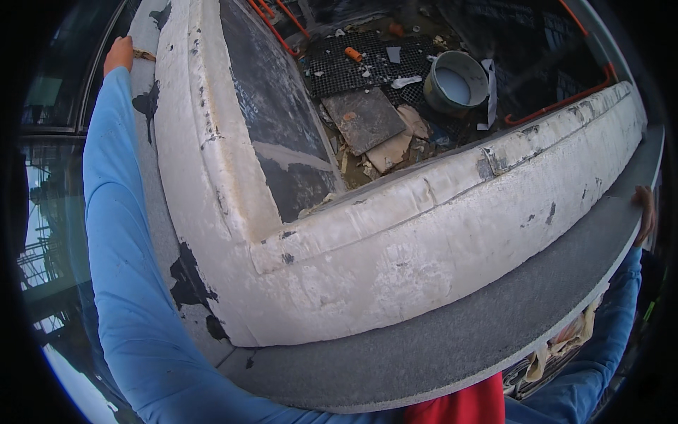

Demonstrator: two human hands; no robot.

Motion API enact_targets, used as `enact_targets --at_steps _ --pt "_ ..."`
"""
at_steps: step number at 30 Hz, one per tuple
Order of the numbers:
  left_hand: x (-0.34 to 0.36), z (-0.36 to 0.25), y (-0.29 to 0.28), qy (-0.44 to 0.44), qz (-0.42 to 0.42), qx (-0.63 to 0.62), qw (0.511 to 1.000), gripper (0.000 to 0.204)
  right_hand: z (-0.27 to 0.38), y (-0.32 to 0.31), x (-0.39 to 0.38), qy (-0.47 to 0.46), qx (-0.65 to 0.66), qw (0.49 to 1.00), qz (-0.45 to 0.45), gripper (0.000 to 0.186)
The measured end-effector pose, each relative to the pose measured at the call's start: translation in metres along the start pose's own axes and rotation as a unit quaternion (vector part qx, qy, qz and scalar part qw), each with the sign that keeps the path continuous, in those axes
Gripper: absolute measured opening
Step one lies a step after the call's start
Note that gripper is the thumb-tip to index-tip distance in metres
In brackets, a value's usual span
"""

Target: The person lifts and positions large stone slabs onto a curved concrete ledge, aligns them, and applies tape along the seams. They retrieve tape and tools from a bucket and continue fitting additional slabs with assistance from a coworker.

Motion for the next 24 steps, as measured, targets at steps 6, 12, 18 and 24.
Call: enact_targets --at_steps 6,12,18,24 --pt "0.009 0.012 0.009 -0.057 -0.045 -0.005 0.997 0.037 -0.018 -0.006 0.002 0.038 -0.001 0.999 -0.002 0.033" --pt "-0.027 -0.037 -0.035 0.079 -0.056 0.154 0.983 0.025 -0.035 -0.019 -0.001 0.059 -0.005 0.998 0.005 0.033" --pt "0.002 0.039 -0.058 0.076 -0.186 0.143 0.969 0.021 -0.045 0.000 -0.003 0.069 0.017 0.997 0.000 0.032" --pt "0.044 -0.043 -0.181 0.045 -0.376 -0.129 0.916 0.025 0.009 -0.003 -0.017 0.043 -0.003 0.999 0.001 0.028"
Point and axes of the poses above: each hand's wrist, its own x-axis towards the middle knuckle, its own y-axis out of the palm, z = x × y, the point moved 9 cm from there along x, towards the middle knuckle, and after that the axes turned 10 degrees about -z, right-handed, at the moved point
